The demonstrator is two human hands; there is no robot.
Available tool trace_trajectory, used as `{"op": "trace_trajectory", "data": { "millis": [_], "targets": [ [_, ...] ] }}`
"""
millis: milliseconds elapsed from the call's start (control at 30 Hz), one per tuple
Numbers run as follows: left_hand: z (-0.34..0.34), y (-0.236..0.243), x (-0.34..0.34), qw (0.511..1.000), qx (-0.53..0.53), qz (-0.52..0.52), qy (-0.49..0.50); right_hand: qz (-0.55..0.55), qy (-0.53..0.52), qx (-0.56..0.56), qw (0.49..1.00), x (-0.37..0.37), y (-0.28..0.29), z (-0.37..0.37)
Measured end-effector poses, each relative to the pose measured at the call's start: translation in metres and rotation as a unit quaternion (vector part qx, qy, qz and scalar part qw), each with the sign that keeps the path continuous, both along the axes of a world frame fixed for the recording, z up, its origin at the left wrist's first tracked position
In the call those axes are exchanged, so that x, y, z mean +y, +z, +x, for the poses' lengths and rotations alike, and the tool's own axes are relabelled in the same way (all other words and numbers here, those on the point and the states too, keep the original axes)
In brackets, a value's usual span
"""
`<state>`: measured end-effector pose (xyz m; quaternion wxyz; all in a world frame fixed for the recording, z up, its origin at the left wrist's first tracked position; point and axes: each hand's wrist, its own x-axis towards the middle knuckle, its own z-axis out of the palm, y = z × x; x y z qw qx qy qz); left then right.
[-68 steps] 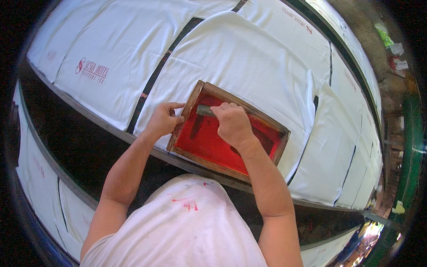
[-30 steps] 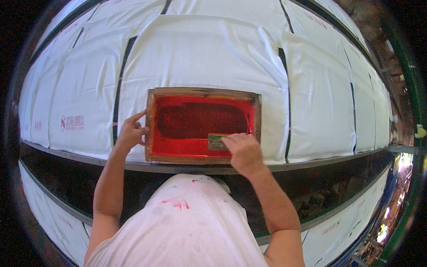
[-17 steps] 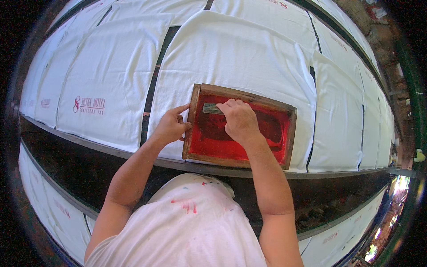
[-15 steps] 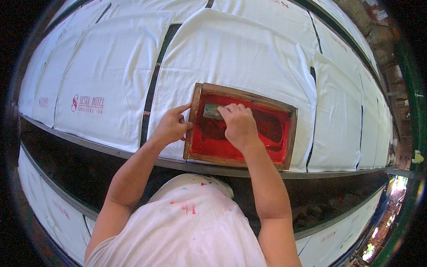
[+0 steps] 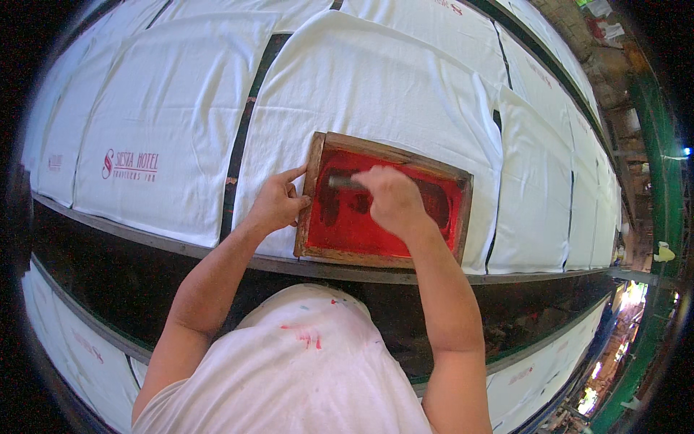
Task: The person repeatedly applies red ink to a screen-printing frame using a squeegee, spreading it evenly across the mesh. The person then lifts the frame to press the ink onto a white t-shirt below, repeating the process multiple times.
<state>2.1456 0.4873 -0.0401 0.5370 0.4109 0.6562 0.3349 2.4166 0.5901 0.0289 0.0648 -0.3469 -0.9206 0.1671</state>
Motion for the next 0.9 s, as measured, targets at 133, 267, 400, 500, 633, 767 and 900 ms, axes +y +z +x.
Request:
{"op": "trace_trajectory", "data": {
  "millis": [133,267,400,500,633,767,900],
  "targets": [
    [-0.001,-0.008,-0.002,0.999,0.028,0.015,0.001,0.057,-0.031,0.013,0.998,0.005,-0.013,-0.013],
    [0.0,-0.006,-0.006,1.0,0.01,0.011,0.009,0.05,-0.011,-0.003,0.999,-0.058,-0.012,-0.001],
    [0.001,-0.001,-0.004,1.0,0.006,-0.007,0.011,0.032,0.004,-0.001,0.999,-0.1,-0.002,0.014],
    [0.002,-0.001,-0.003,1.0,0.003,-0.008,0.018,-0.061,0.03,-0.012,0.998,-0.091,0.014,0.019],
    [0.005,-0.002,-0.003,0.999,0.023,0.001,0.025,-0.067,0.038,0.006,0.997,-0.029,0.009,0.017],
    [0.011,0.007,-0.006,0.998,0.034,-0.008,0.052,0.02,-0.012,0.04,0.999,0.018,-0.008,0.0],
    [0.013,0.001,-0.011,0.991,0.119,-0.003,0.058,0.016,0.033,0.031,0.999,0.031,-0.012,-0.01]
  ]
}}
